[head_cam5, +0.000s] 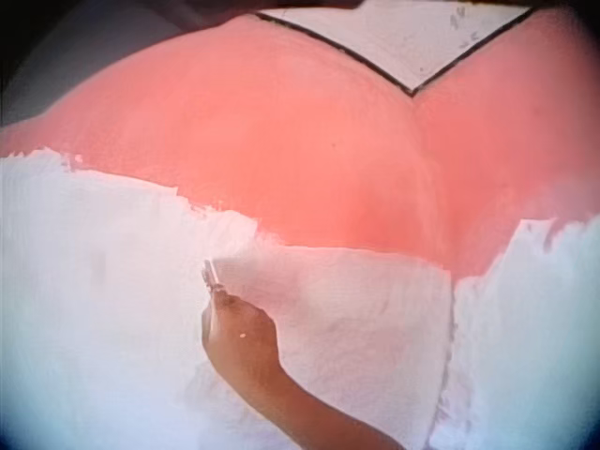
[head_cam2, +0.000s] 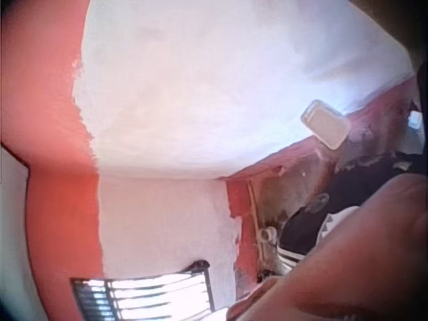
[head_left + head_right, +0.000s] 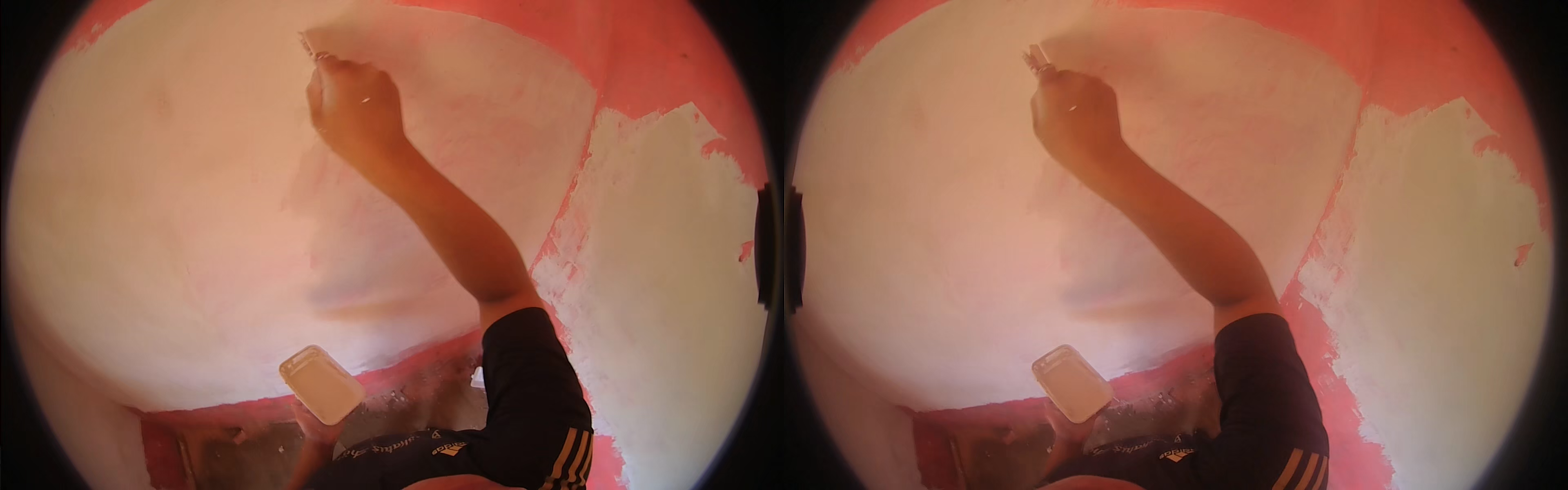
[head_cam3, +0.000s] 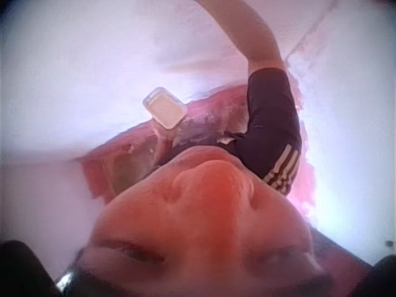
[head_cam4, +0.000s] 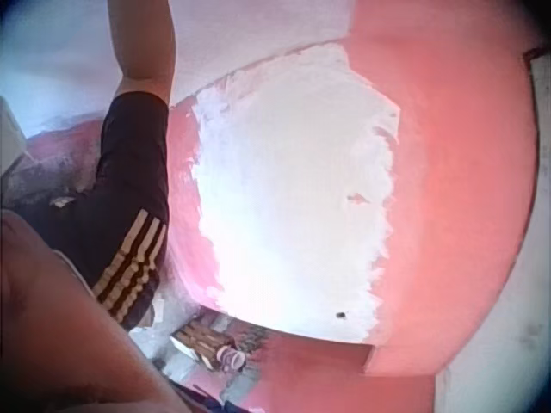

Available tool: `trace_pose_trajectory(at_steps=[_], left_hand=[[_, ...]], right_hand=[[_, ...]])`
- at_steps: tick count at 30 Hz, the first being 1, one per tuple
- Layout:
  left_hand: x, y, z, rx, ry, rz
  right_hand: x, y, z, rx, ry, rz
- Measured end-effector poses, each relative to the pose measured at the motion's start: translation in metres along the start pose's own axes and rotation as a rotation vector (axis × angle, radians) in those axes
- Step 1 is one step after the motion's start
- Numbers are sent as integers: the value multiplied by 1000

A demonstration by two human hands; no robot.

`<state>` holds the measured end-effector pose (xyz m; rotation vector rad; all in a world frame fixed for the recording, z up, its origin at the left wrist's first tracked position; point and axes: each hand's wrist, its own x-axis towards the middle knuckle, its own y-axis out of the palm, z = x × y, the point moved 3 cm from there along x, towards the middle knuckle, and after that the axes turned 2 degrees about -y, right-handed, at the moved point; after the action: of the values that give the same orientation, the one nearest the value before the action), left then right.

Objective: The person applies plaster to a wall using a spatula and a plastic container. They scoop the material from the container onto the spatula and spread it over the wall surface, smoothing it with repetitive strokes.

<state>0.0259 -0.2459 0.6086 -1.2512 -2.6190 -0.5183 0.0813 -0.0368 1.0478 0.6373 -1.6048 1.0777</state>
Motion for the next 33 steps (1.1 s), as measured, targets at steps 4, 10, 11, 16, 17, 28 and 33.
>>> trace_pose_trajectory(at_steps=[4, 10, 11, 16, 17, 28, 33], left_hand=[[-8, 67, 7, -1, 23, 6], [-26, 194, 11, -155, -145, -6], [-27, 219, 11, -220, -186, -11], [-24, 317, -6, -905, -450, -210], [-24, 337, -4, -1051, -497, -245], [-28, 520, 81, -374, -141, -52], [-34, 565, 143, -964, -453, -85]], right_hand=[[4, -88, -163, -266, -247, -582], [-54, -267, -569, -974, 471, -393], [-64, -270, -610, -1083, 496, -330], [-71, -135, -531, -506, 69, -642], [-61, -109, -459, -547, -18, -388], [-125, -264, -661, -65, 279, -628], [-169, -271, -811, -610, 470, -570]])
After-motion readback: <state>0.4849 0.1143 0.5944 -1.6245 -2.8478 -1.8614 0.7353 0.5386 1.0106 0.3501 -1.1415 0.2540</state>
